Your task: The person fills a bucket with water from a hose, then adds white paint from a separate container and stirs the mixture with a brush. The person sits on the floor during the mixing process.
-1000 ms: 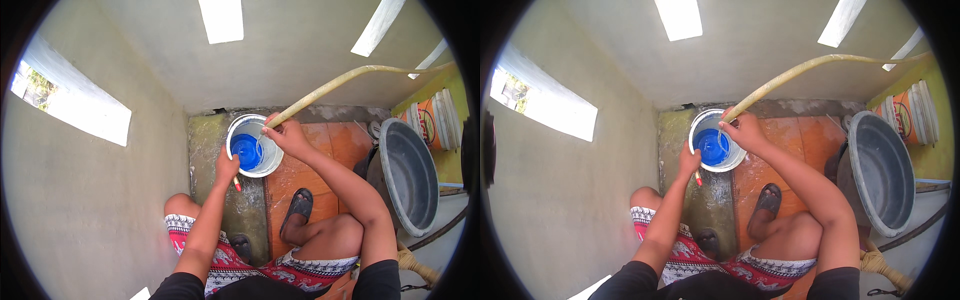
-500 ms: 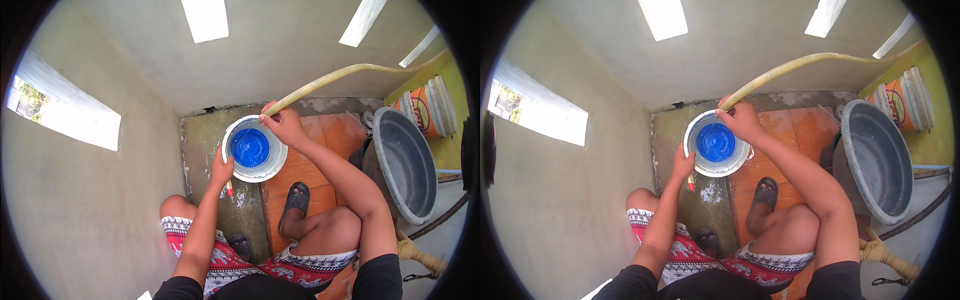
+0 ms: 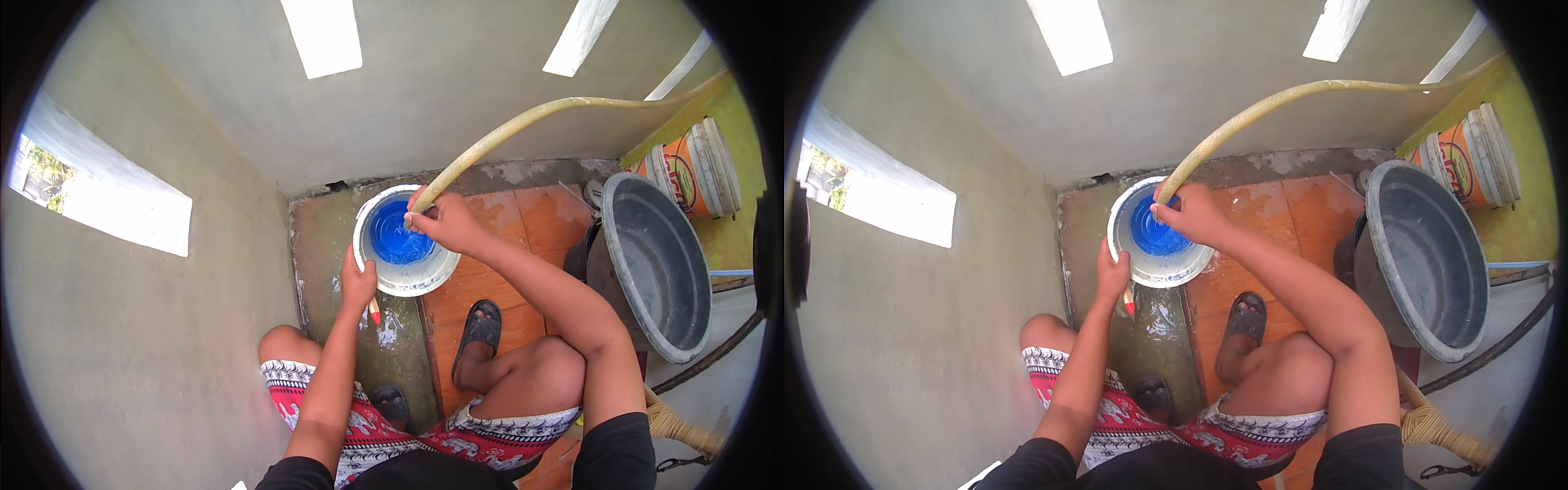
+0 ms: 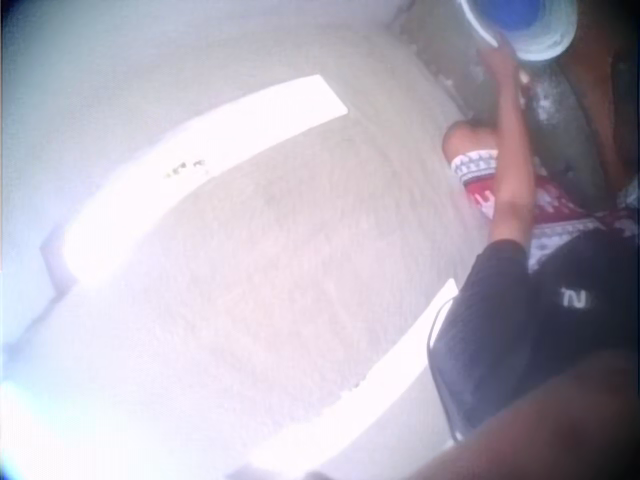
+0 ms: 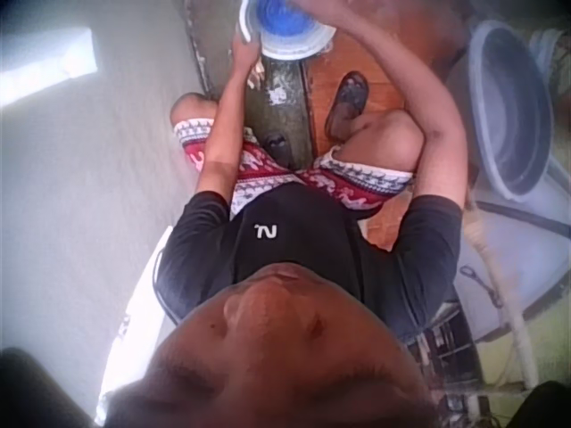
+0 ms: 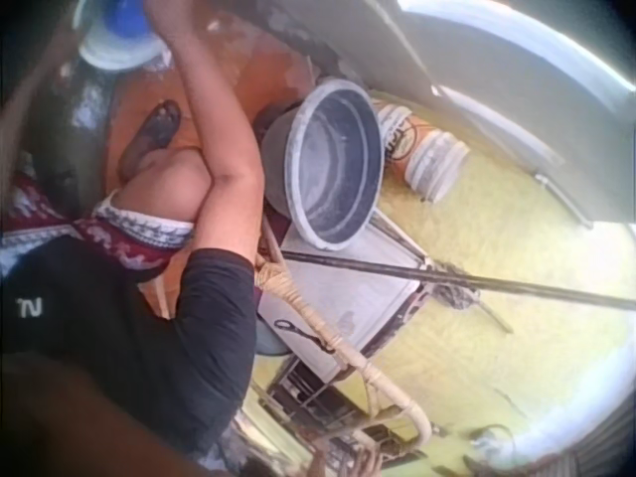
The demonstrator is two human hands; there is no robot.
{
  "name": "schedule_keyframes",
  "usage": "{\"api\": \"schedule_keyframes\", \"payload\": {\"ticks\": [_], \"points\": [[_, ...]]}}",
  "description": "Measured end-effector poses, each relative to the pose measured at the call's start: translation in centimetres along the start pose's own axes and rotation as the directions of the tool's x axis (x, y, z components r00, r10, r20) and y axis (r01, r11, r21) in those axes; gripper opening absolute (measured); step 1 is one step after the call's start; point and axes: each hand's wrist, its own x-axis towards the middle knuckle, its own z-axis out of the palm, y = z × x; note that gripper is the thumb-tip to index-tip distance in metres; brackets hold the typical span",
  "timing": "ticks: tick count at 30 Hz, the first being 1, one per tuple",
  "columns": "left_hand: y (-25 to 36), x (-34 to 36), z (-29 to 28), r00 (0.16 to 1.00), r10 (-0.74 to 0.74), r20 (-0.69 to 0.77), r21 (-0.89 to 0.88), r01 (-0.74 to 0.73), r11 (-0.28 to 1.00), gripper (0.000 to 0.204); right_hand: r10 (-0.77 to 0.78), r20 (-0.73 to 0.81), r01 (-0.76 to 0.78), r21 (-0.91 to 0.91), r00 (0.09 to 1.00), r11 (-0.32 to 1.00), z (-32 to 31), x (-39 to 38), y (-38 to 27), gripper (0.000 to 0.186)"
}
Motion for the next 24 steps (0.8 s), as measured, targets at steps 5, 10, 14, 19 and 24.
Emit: {"api": "schedule_keyframes", "payload": {"ticks": [5,10,14,19,24], "points": [[-0.2,-0.2,0.1,1.000,0.007,0.000,-0.024,-0.007,1.000,0.047,-0.077,-0.103,0.074,-0.035,0.992,0.997,0.3,0.4,0.4,0.015],[-0.1,-0.5,0.2,1.000,0.020,-0.016,-0.013,-0.020,1.000,0.047,-0.083,-0.082,0.063,-0.218,0.993,0.974,-1.1,0.7,0.0,0.015],[-0.4,-0.1,0.1,0.998,-0.055,-0.024,-0.094,0.052,0.994,0.043,0.017,0.030,-0.014,-0.084,0.999,0.996,0.3,0.0,-0.2,0.015],[-0.6,-0.3,-0.1,0.983,-0.185,-0.012,-0.159,0.181,0.971,0.036,-0.051,-0.080,0.053,0.026,0.996,0.998,0.7,0.9,-0.8,0.017],[0.2,-0.6,-0.3,0.968,-0.251,0.027,-0.251,0.250,0.935,0.038,-0.033,-0.126,0.013,-0.156,0.992,0.988,-1.0,0.7,-1.4,0.017]]}}
